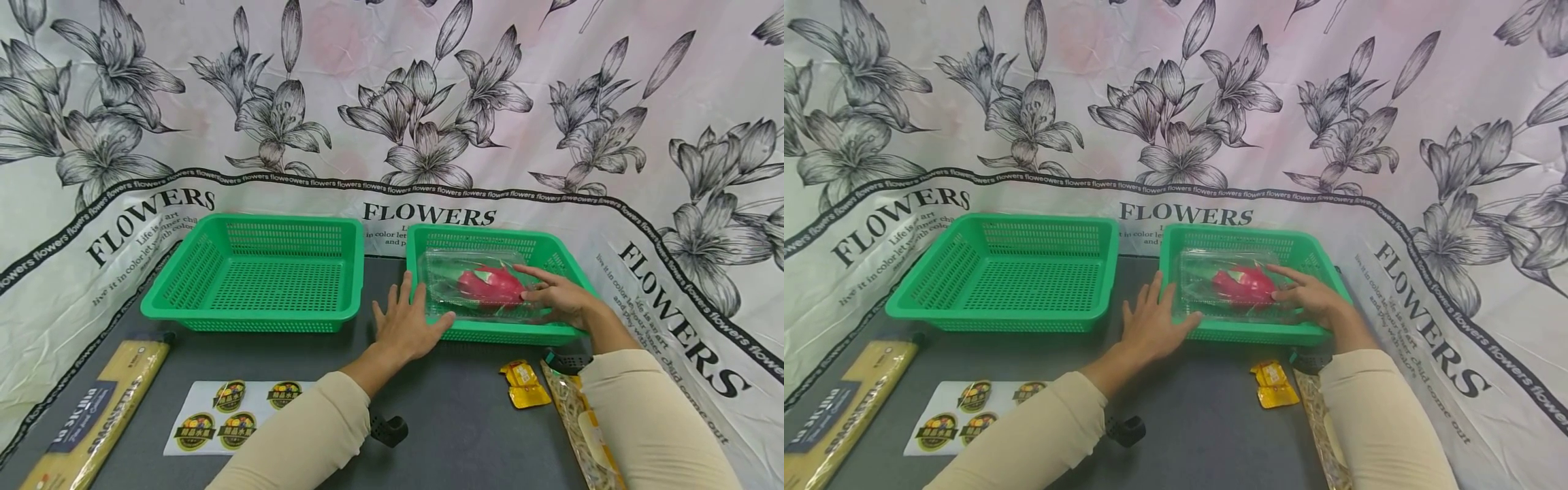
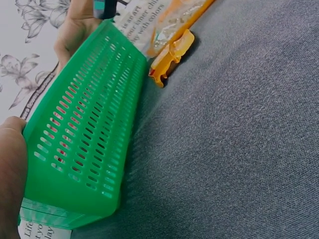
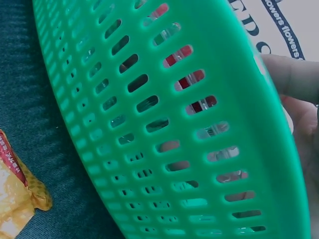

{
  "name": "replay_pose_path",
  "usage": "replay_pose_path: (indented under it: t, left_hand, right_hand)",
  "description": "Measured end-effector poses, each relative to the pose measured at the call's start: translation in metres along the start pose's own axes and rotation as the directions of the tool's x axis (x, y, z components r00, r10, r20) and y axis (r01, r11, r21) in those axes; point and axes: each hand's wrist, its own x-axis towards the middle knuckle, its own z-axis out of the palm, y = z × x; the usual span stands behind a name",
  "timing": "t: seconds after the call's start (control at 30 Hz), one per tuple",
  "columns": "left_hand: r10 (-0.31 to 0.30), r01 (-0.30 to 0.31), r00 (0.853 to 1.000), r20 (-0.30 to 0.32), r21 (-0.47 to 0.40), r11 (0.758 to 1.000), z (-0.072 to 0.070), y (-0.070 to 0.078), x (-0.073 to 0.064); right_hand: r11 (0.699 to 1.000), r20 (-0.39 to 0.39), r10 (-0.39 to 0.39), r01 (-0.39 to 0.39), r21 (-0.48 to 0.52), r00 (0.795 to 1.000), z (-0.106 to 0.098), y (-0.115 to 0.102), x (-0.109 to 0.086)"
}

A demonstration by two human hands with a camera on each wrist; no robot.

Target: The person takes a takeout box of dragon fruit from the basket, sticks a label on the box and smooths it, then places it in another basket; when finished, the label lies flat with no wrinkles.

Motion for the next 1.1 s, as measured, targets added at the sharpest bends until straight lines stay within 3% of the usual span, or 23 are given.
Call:
replay_pose_path:
  t: [0.23,0.43,1.1]
  left_hand:
    - [0.004,-0.004,1.0,-0.01,0.0,1.0,0.0011,0.0005,-0.0019]
    - [0.003,-0.003,1.0,-0.012,0.005,1.0,0.0017,0.001,-0.0014]
    - [0.001,-0.001,1.0,-0.009,0.016,1.0,0.0008,0.0005,0.0007]
  right_hand:
    - [0.999,0.06,0.038,-0.04,0.027,0.997,-0.0014,0.0019,0.0031]
    - [0.997,0.078,0.027,-0.032,0.063,0.997,-0.0036,0.005,0.0045]
    - [0.994,-0.048,0.012,-0.007,0.109,0.999,-0.0003,0.0013,0.0055]
